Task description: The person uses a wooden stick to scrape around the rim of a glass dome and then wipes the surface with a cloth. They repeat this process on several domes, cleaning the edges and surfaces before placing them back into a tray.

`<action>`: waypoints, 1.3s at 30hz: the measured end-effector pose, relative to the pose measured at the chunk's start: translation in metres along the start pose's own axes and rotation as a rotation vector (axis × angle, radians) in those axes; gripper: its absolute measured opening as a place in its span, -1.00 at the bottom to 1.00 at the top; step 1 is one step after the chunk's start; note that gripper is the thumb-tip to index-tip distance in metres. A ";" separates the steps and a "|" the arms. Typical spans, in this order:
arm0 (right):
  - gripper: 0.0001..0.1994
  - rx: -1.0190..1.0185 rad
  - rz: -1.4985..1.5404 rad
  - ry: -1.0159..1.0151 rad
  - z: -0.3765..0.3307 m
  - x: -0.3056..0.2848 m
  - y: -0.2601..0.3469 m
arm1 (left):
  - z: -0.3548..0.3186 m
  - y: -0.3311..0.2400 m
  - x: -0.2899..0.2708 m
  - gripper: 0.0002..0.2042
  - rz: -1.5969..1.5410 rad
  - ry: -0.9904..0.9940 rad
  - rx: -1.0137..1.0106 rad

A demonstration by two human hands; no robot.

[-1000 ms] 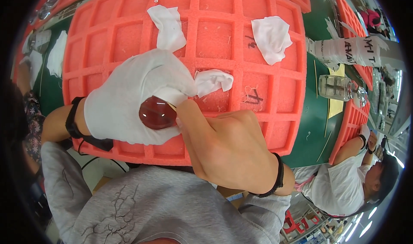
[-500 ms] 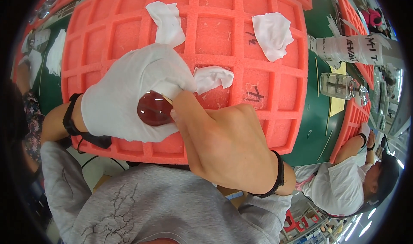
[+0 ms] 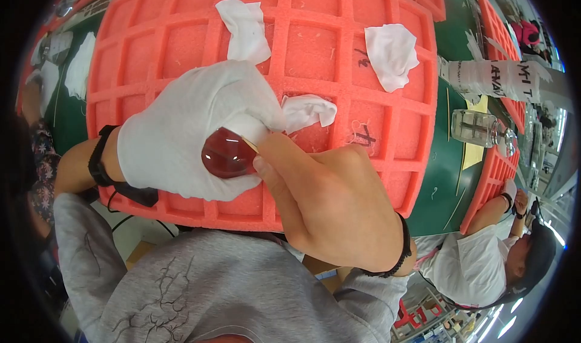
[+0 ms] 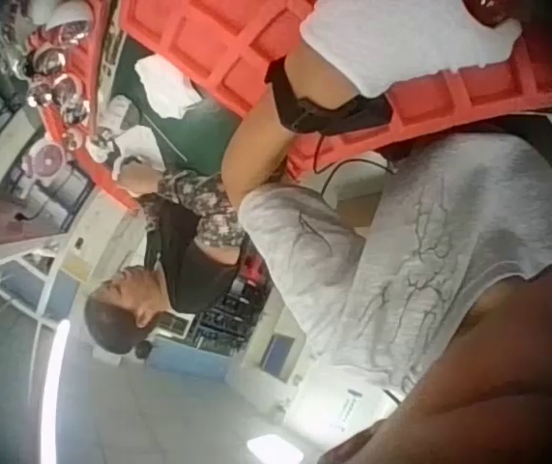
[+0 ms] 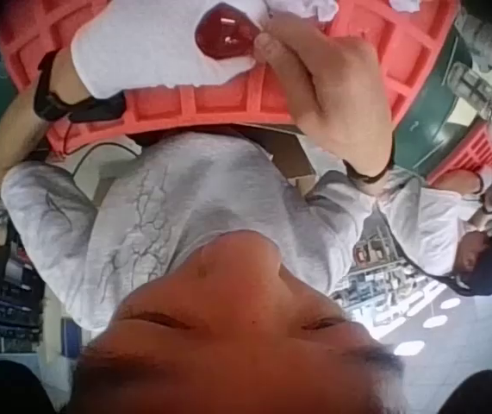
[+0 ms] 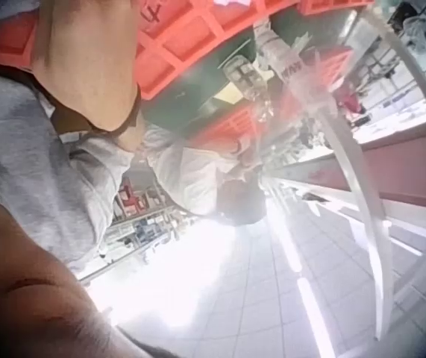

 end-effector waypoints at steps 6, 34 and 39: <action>-0.91 0.000 -0.003 0.000 0.005 0.001 -0.003 | -0.001 -0.001 0.001 -0.64 -0.003 -0.023 -0.005; -0.67 -0.963 -0.174 -0.044 0.014 0.048 0.024 | 0.009 0.007 -0.021 -0.39 -0.203 0.319 0.003; -0.66 -1.060 -0.277 0.101 0.019 0.059 0.034 | 0.012 0.007 -0.021 -0.40 -0.101 0.403 -0.045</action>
Point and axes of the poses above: each hand's wrist, its own z-axis towards the middle knuckle, its own x-axis out of the palm, y = z × x, the point moved 2 cm from there along z, towards the middle knuckle, and after that the axes turned 14 degrees about -x, right-handed, at the moved point
